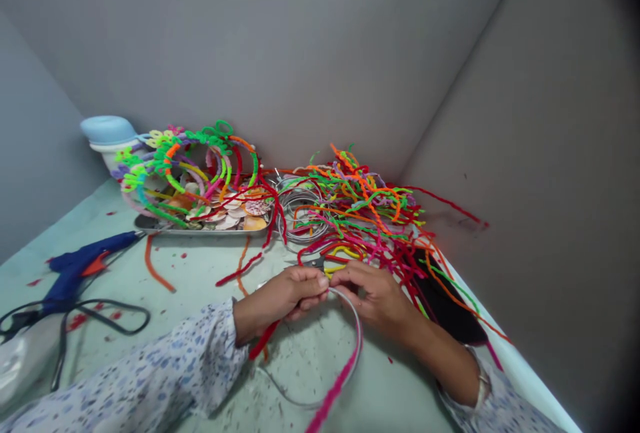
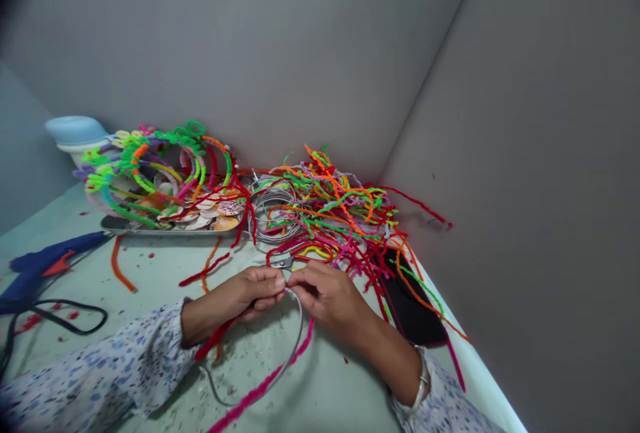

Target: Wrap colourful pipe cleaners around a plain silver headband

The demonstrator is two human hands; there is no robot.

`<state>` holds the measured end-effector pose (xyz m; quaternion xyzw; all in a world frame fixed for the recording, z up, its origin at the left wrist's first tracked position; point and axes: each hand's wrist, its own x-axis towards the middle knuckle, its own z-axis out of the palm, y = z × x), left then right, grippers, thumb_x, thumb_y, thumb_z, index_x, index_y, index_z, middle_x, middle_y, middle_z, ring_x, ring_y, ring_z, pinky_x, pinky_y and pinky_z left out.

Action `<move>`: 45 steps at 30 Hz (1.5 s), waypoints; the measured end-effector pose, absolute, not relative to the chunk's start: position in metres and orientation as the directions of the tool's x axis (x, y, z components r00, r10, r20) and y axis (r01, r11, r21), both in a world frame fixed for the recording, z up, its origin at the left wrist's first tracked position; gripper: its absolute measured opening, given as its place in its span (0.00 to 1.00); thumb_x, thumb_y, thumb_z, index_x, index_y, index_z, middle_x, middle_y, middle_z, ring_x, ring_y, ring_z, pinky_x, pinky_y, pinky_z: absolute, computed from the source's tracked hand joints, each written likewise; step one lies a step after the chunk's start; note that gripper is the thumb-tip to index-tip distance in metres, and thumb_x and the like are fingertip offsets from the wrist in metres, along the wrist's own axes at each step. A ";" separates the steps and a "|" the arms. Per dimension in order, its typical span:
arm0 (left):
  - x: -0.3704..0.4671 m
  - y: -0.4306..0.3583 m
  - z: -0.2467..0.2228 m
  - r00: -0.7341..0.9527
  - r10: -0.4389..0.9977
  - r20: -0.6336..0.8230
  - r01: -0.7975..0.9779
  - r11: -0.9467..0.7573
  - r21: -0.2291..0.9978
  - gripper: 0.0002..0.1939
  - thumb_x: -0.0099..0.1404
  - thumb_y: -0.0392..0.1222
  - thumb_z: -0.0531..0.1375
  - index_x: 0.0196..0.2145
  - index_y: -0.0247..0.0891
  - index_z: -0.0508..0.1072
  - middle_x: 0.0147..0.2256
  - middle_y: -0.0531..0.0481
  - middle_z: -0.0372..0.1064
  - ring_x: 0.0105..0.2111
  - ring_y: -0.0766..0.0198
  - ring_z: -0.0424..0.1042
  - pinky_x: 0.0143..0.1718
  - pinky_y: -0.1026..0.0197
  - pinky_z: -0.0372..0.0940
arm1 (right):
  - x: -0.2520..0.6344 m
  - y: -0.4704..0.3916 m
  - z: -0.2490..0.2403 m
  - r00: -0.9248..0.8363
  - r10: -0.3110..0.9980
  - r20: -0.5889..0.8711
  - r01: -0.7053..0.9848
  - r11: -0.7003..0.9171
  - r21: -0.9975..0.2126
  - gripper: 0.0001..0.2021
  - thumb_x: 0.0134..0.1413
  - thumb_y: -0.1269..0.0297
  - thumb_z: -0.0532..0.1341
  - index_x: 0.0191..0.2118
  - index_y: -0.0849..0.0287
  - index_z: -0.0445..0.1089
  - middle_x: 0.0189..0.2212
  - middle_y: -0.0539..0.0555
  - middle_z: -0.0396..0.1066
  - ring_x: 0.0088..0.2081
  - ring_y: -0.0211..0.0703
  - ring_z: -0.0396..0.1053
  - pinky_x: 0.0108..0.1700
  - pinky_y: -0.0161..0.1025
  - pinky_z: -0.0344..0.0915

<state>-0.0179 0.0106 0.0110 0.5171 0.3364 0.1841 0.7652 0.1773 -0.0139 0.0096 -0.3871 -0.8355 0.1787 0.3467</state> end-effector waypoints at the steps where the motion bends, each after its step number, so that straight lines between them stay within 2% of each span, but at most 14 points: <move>1: -0.019 0.011 0.011 0.715 0.619 -0.324 0.068 0.400 0.914 0.15 0.60 0.53 0.57 0.27 0.36 0.65 0.17 0.61 0.49 0.15 0.74 0.41 0.13 0.70 0.39 | 0.178 -0.014 0.010 -0.478 0.752 0.454 0.522 0.659 -0.542 0.06 0.57 0.70 0.57 0.36 0.59 0.72 0.27 0.53 0.70 0.30 0.39 0.67 0.32 0.34 0.63; 11: -0.023 0.013 0.016 0.770 0.528 -0.359 0.128 0.424 0.897 0.17 0.59 0.54 0.59 0.28 0.35 0.67 0.17 0.61 0.49 0.16 0.74 0.42 0.14 0.68 0.38 | 0.185 -0.013 0.008 -0.623 0.646 0.441 0.493 0.762 -0.420 0.07 0.60 0.70 0.54 0.39 0.59 0.70 0.30 0.55 0.70 0.33 0.41 0.66 0.35 0.36 0.64; 14: -0.024 0.013 0.016 0.789 0.503 -0.353 0.134 0.420 0.897 0.17 0.58 0.54 0.59 0.28 0.35 0.67 0.17 0.60 0.50 0.15 0.74 0.43 0.14 0.68 0.39 | 0.186 -0.014 0.009 -0.635 0.650 0.418 0.485 0.756 -0.440 0.07 0.60 0.70 0.54 0.39 0.60 0.70 0.31 0.56 0.70 0.34 0.41 0.67 0.37 0.36 0.64; 17: -0.022 0.013 0.013 0.773 0.530 -0.348 0.111 0.427 0.897 0.17 0.58 0.53 0.60 0.28 0.35 0.69 0.17 0.60 0.52 0.15 0.75 0.45 0.14 0.68 0.41 | 0.185 -0.014 0.011 -0.597 0.694 0.403 0.471 0.710 -0.524 0.07 0.60 0.70 0.55 0.38 0.60 0.71 0.32 0.55 0.71 0.35 0.41 0.67 0.37 0.37 0.63; 19: -0.020 0.011 0.011 0.741 0.583 -0.334 0.070 0.428 0.901 0.16 0.58 0.52 0.60 0.29 0.34 0.70 0.17 0.60 0.53 0.14 0.75 0.45 0.14 0.69 0.41 | 0.183 -0.013 0.013 -0.513 0.781 0.356 0.461 0.600 -0.654 0.06 0.58 0.69 0.57 0.37 0.59 0.72 0.32 0.54 0.72 0.35 0.41 0.68 0.38 0.37 0.63; 21: -0.018 0.010 0.010 0.701 0.636 -0.323 0.032 0.423 0.905 0.15 0.59 0.52 0.59 0.30 0.34 0.70 0.16 0.61 0.53 0.13 0.76 0.45 0.13 0.69 0.40 | 0.182 -0.012 0.014 -0.390 0.889 0.238 0.403 0.398 -0.824 0.05 0.57 0.67 0.59 0.37 0.58 0.72 0.32 0.53 0.73 0.33 0.40 0.69 0.36 0.37 0.64; 23: -0.017 0.009 0.009 0.661 0.681 -0.314 0.001 0.418 0.909 0.15 0.60 0.51 0.59 0.30 0.35 0.69 0.16 0.61 0.52 0.12 0.76 0.44 0.13 0.70 0.38 | 0.181 -0.011 0.014 -0.288 0.953 0.089 0.258 0.167 -0.952 0.08 0.58 0.63 0.58 0.41 0.58 0.70 0.31 0.53 0.72 0.31 0.39 0.70 0.31 0.35 0.64; 25: -0.016 0.009 0.010 0.621 0.725 -0.300 -0.040 0.411 0.911 0.14 0.60 0.51 0.58 0.30 0.36 0.68 0.16 0.61 0.52 0.12 0.77 0.44 0.12 0.70 0.38 | 0.182 -0.010 0.013 -0.259 0.966 -0.001 0.091 0.023 -0.996 0.11 0.60 0.60 0.56 0.45 0.58 0.68 0.30 0.53 0.72 0.30 0.39 0.71 0.29 0.34 0.64; 29: -0.016 0.012 0.007 0.534 0.809 -0.247 -0.159 0.383 0.910 0.13 0.61 0.50 0.58 0.29 0.37 0.65 0.17 0.61 0.54 0.13 0.77 0.45 0.13 0.71 0.40 | 0.184 -0.008 0.009 -0.334 0.937 -0.106 -0.199 -0.180 -0.963 0.16 0.62 0.56 0.52 0.50 0.59 0.64 0.31 0.55 0.73 0.29 0.42 0.72 0.26 0.35 0.63; 32: -0.015 0.013 0.004 0.488 0.842 -0.228 -0.201 0.363 0.910 0.13 0.61 0.50 0.58 0.29 0.37 0.65 0.18 0.61 0.54 0.14 0.77 0.45 0.13 0.71 0.40 | 0.185 -0.008 0.009 -0.317 0.942 -0.112 -0.326 -0.219 -0.920 0.17 0.60 0.58 0.54 0.52 0.59 0.63 0.31 0.56 0.73 0.28 0.41 0.72 0.24 0.33 0.63; 38: -0.014 0.012 0.002 0.469 0.854 -0.227 -0.171 0.340 0.925 0.14 0.62 0.51 0.57 0.29 0.37 0.63 0.18 0.60 0.54 0.14 0.77 0.45 0.13 0.71 0.41 | 0.185 -0.011 0.015 -0.310 0.942 -0.128 -0.387 -0.248 -0.888 0.21 0.51 0.66 0.64 0.53 0.56 0.64 0.33 0.52 0.73 0.27 0.34 0.69 0.23 0.27 0.62; 41: -0.015 0.012 0.006 0.533 0.811 -0.243 -0.130 0.362 0.923 0.14 0.61 0.51 0.58 0.29 0.37 0.64 0.18 0.61 0.53 0.14 0.76 0.45 0.13 0.72 0.41 | 0.187 -0.009 0.014 -0.268 0.955 -0.127 -0.399 -0.229 -0.888 0.16 0.50 0.68 0.65 0.46 0.59 0.69 0.30 0.51 0.73 0.25 0.31 0.67 0.21 0.24 0.60; 45: -0.016 0.011 0.010 0.619 0.744 -0.253 -0.065 0.369 0.927 0.14 0.60 0.51 0.58 0.30 0.37 0.66 0.17 0.61 0.52 0.14 0.75 0.45 0.13 0.71 0.40 | 0.191 -0.004 0.013 -0.158 0.981 -0.114 -0.483 -0.177 -0.857 0.10 0.52 0.67 0.63 0.42 0.58 0.72 0.31 0.50 0.73 0.27 0.31 0.68 0.28 0.25 0.65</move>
